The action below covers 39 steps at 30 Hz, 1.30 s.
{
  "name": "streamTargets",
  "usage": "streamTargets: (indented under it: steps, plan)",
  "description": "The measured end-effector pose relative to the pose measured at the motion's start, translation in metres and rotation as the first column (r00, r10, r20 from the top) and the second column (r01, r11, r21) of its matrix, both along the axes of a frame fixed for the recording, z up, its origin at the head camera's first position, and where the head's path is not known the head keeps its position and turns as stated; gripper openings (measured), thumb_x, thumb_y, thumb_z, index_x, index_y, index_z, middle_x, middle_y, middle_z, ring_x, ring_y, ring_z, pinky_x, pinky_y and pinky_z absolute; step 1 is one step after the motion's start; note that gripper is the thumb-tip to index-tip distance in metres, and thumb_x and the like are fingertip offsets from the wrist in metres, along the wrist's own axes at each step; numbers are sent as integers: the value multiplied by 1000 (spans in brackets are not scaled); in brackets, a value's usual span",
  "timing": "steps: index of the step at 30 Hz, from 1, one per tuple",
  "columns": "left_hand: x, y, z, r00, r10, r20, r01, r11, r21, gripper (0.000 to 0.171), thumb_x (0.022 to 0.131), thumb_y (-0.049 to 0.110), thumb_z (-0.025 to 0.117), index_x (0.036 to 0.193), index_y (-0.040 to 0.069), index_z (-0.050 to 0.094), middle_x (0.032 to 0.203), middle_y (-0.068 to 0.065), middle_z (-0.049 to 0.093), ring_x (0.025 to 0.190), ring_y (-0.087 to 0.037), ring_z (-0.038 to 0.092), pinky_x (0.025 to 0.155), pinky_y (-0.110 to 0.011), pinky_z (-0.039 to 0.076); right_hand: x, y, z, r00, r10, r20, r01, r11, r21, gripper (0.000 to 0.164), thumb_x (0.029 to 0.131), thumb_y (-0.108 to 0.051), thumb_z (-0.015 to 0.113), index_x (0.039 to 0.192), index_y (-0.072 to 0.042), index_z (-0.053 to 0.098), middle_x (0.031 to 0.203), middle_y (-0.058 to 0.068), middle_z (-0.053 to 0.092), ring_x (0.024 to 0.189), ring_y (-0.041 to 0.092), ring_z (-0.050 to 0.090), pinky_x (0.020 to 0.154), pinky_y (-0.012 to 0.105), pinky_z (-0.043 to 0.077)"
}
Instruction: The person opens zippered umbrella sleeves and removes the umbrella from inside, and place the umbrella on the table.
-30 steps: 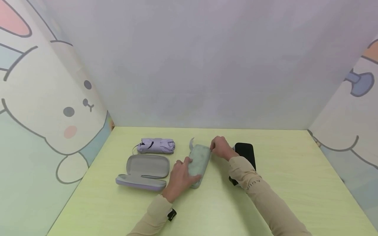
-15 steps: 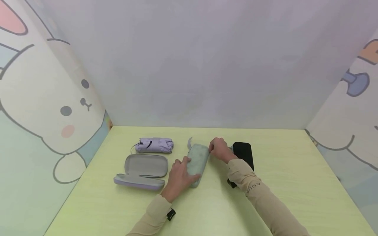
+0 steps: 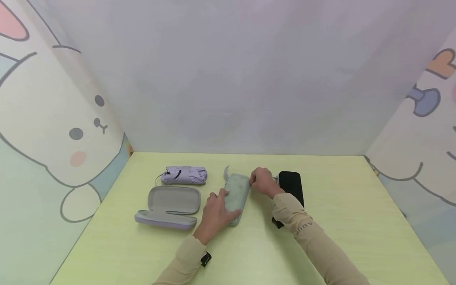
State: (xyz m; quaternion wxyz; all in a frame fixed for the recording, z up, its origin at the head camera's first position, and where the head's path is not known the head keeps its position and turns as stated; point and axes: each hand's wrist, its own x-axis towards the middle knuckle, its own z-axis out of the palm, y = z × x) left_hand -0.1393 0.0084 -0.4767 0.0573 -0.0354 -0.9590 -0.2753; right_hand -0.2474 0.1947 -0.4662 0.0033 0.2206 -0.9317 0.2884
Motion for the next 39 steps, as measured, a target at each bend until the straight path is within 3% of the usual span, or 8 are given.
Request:
streamTargets:
  steps: [5,12,18,27,39]
  plan:
    - [1,2,0,1000,8,-3,-8,1000,8,68,67,44,80,117,7,54,87,-12,46,74,-23,47,59,-34,42,1,1,-2,1000,-3,-8,3,1000,-6,17,64,12,60,64,-4,67,64,3,63,58,14,52,56,30,46]
    - [4,1,-3,998,3,-64,-5,1000,-21,67,67,47,80,115,6,56,85,-11,45,73,-23,46,59,-34,42,-1,-1,-5,1000,-22,9,22,1000,-6,18,65,12,61,63,-4,67,63,2,62,59,15,52,56,31,46]
    - [7,-1,-6,993,-36,-110,31,999,-43,71,67,49,80,117,3,58,85,-9,43,75,-22,44,59,-32,42,-2,-1,-9,999,-41,-2,41,999,6,20,64,13,59,61,-5,66,62,1,61,60,16,52,57,32,46]
    - [14,-4,-2,990,-133,-44,132,991,-27,86,64,47,83,130,1,53,91,-9,41,81,-21,42,63,-29,42,1,-1,-12,998,-52,-46,51,998,-21,22,62,15,56,60,-4,66,60,1,61,59,16,53,58,34,46]
    - [13,-6,1,992,-121,-19,122,992,45,85,63,45,84,129,1,56,89,-7,42,76,-17,41,61,-28,41,6,0,-12,996,-85,-40,83,996,-41,20,63,14,59,62,-3,68,62,1,62,61,18,54,62,37,47]
